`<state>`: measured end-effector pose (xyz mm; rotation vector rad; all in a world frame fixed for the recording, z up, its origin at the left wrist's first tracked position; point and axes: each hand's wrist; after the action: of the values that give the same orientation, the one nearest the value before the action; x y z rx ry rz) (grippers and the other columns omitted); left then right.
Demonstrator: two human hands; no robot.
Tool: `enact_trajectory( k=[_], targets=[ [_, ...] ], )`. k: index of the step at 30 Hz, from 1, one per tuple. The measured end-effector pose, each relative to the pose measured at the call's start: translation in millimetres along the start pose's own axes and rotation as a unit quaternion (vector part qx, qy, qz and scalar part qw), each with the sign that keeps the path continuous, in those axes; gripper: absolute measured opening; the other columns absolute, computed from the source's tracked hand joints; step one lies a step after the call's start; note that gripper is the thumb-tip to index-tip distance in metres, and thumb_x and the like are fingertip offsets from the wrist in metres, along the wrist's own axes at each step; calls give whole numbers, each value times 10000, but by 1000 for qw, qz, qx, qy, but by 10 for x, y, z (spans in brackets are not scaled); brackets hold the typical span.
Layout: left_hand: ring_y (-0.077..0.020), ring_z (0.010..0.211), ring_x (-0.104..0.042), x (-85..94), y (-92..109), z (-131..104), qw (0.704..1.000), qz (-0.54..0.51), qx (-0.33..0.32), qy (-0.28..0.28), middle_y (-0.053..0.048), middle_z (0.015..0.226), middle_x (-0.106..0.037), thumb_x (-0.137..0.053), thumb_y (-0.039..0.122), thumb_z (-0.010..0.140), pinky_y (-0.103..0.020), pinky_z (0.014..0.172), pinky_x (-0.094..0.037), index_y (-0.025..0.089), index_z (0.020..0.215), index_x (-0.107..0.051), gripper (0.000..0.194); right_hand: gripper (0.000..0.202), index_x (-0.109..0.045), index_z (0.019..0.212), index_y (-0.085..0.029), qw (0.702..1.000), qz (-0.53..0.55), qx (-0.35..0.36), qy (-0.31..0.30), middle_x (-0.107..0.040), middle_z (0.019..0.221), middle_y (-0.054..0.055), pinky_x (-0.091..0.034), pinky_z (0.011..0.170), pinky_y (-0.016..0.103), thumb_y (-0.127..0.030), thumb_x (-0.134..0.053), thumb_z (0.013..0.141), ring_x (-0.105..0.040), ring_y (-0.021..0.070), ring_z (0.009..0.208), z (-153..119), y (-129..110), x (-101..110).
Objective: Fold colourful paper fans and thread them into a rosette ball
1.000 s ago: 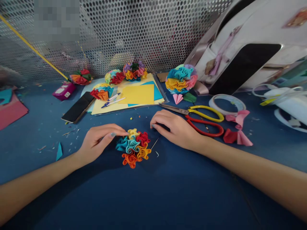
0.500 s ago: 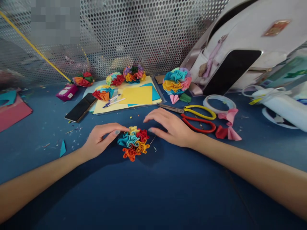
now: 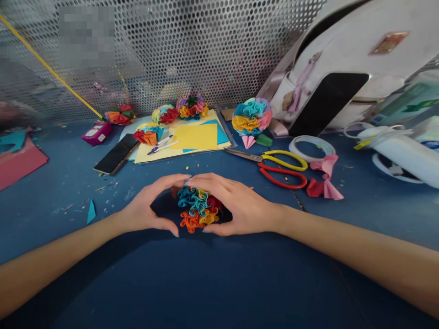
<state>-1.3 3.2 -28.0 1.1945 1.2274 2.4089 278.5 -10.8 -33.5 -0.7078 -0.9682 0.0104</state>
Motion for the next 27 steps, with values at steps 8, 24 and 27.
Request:
enact_trajectory(
  k=[8,24,27],
  targets=[
    [-170,904,-739,-39,2,-49,999,4,-5,40,-117,1296,-705,-767,315,928,-343,867,-646,279,1461,-495,600,839,-292,1593,-309,999,33,-29,11,-519,1495,146,-546,1064,436,-412,-749,896,-578,320,1342,-8,-8,11],
    [-100,733,-590,-243,187,-18,981,-23,78,176,8,947,-553,-775,182,851,-246,671,-570,208,990,-515,296,728,-358,1543,-326,990,93,-100,46,-491,1506,130,-493,1143,508,-383,-724,916,-543,328,1379,17,-125,-83],
    [-91,704,-600,-266,211,4,967,-75,120,212,40,862,-543,-808,212,812,-226,652,-566,214,948,-479,355,678,-387,1521,-324,986,101,-113,66,-505,1496,129,-478,1156,529,-395,-711,929,-539,334,1381,20,-139,-126]
  ],
)
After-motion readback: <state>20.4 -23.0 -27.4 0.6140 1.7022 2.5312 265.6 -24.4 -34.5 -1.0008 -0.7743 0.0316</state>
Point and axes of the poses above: each hand's wrist, its own z-axis towards the middle knuckle, its own x-axis out of the back of the hand, y = z × x
